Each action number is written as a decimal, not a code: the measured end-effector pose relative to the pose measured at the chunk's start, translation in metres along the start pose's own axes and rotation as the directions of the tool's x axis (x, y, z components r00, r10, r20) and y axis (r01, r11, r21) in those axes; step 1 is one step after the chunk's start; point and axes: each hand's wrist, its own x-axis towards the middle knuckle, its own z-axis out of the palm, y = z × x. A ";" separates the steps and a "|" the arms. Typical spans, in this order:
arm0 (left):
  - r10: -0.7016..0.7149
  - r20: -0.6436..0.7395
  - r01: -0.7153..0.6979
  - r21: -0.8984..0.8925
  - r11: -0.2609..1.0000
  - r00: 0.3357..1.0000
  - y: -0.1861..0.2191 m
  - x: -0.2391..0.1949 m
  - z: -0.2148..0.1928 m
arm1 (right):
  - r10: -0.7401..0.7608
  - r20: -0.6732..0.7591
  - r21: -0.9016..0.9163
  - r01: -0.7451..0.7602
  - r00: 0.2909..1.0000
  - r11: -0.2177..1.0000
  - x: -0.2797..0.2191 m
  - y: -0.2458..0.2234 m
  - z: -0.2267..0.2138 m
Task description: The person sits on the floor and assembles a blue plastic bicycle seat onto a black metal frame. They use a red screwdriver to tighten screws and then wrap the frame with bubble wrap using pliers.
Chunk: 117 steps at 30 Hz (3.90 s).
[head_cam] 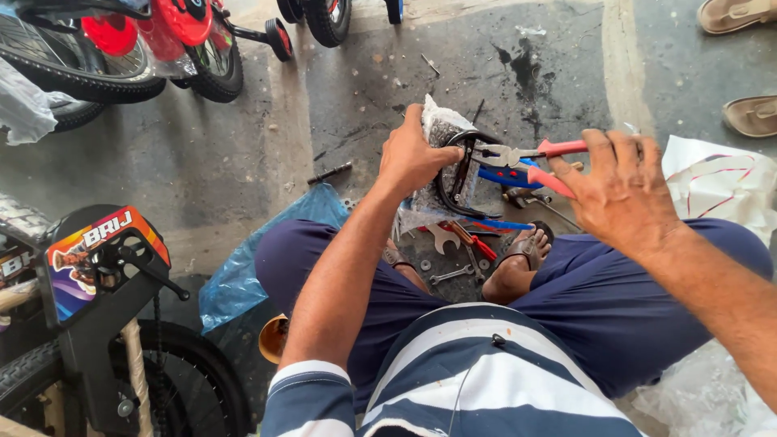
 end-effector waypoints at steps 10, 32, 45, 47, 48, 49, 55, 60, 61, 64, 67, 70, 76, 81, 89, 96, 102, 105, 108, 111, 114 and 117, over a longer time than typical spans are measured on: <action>0.008 0.035 -0.008 0.024 1.000 0.999 0.008 -0.003 0.004 | -0.053 0.068 -0.227 0.067 0.996 0.972 0.006 0.005 -0.017; 0.045 0.028 -0.046 0.041 0.998 0.999 0.002 -0.001 0.013 | -0.029 0.348 0.180 -0.037 0.937 0.983 0.004 0.026 -0.002; 0.074 -0.191 -0.125 -0.270 0.955 0.979 -0.055 0.034 0.002 | -0.475 0.711 0.532 0.045 0.519 0.846 -0.052 -0.085 0.092; 0.140 -0.234 -0.195 -0.233 0.953 0.962 -0.062 0.037 0.003 | -0.467 0.777 0.528 -0.033 0.422 0.848 -0.050 -0.128 0.145; 0.126 -0.206 -0.181 -0.279 0.943 0.971 -0.063 0.040 0.004 | -0.498 0.759 0.533 0.039 0.419 0.845 -0.048 -0.150 0.171; 0.112 -0.177 -0.165 -0.325 0.931 0.978 -0.063 0.044 0.004 | -0.528 0.741 0.535 0.112 0.414 0.838 -0.050 -0.164 0.196; 0.126 -0.112 -0.165 -0.502 0.849 0.986 -0.063 0.051 -0.008 | -0.254 0.718 0.487 -0.208 0.648 0.848 -0.075 -0.226 0.295; 0.091 -0.106 -0.131 -0.485 0.865 0.990 -0.052 0.059 -0.018 | -0.469 0.738 0.536 -0.001 0.485 0.844 -0.065 -0.221 0.301; 0.085 -0.098 -0.122 -0.489 0.864 0.992 -0.051 0.061 -0.017 | -0.458 0.714 0.586 -0.094 0.530 0.805 -0.058 -0.221 0.301; 0.090 -0.071 -0.113 -0.473 0.874 0.993 -0.052 0.064 -0.017 | -0.382 0.662 0.669 -0.278 0.644 0.689 -0.021 -0.221 0.310; 0.076 -0.045 -0.088 -0.390 0.917 0.996 -0.052 0.063 -0.017 | -0.316 0.708 0.600 -0.303 0.631 0.740 0.017 -0.228 0.332; 0.089 -0.078 -0.111 -0.335 0.936 0.993 -0.052 0.063 -0.023 | -0.338 0.729 0.583 -0.282 0.595 0.762 0.045 -0.251 0.348; -0.015 -0.032 0.008 -0.216 0.976 0.999 -0.044 0.066 -0.039 | -0.347 0.703 0.602 -0.260 0.621 0.755 0.087 -0.264 0.371; -0.051 -0.005 0.049 -0.196 0.979 0.999 -0.037 0.063 -0.044 | -0.335 0.677 0.605 -0.236 0.656 0.761 0.094 -0.251 0.377; -0.091 0.004 0.090 -0.200 0.976 0.996 -0.031 0.063 -0.046 | -0.367 0.522 0.717 -0.163 0.770 0.678 0.067 -0.267 0.356; -0.063 0.009 0.064 -0.150 0.987 0.998 -0.031 0.058 -0.042 | -0.292 0.129 0.953 -0.037 0.948 0.300 0.015 -0.229 0.211; -0.044 0.000 0.043 -0.121 0.992 0.999 -0.025 0.044 -0.037 | -0.027 -0.191 0.909 0.187 0.981 0.372 0.049 -0.098 0.075; 0.002 -0.035 -0.006 -0.102 0.995 0.999 -0.020 0.036 -0.033 | 0.411 -0.015 0.947 -0.119 0.911 0.299 0.093 -0.079 0.062; 0.013 -0.026 -0.015 -0.092 0.996 1.000 -0.019 0.028 -0.025 | 0.525 -0.088 0.933 -0.114 0.847 0.341 0.115 -0.085 0.068; 0.024 -0.021 -0.025 -0.071 0.997 0.999 -0.022 0.022 -0.020 | 0.559 -0.134 0.922 -0.104 0.818 0.374 0.115 -0.098 0.075; 0.053 -0.038 -0.056 -0.071 0.996 0.998 -0.024 0.023 -0.021 | 0.571 -0.070 0.927 -0.159 0.818 0.341 0.113 -0.100 0.077; 0.062 -0.027 -0.063 -0.052 0.997 0.998 -0.019 0.020 -0.022 | 0.545 -0.105 0.915 -0.134 0.832 0.380 0.112 -0.096 0.071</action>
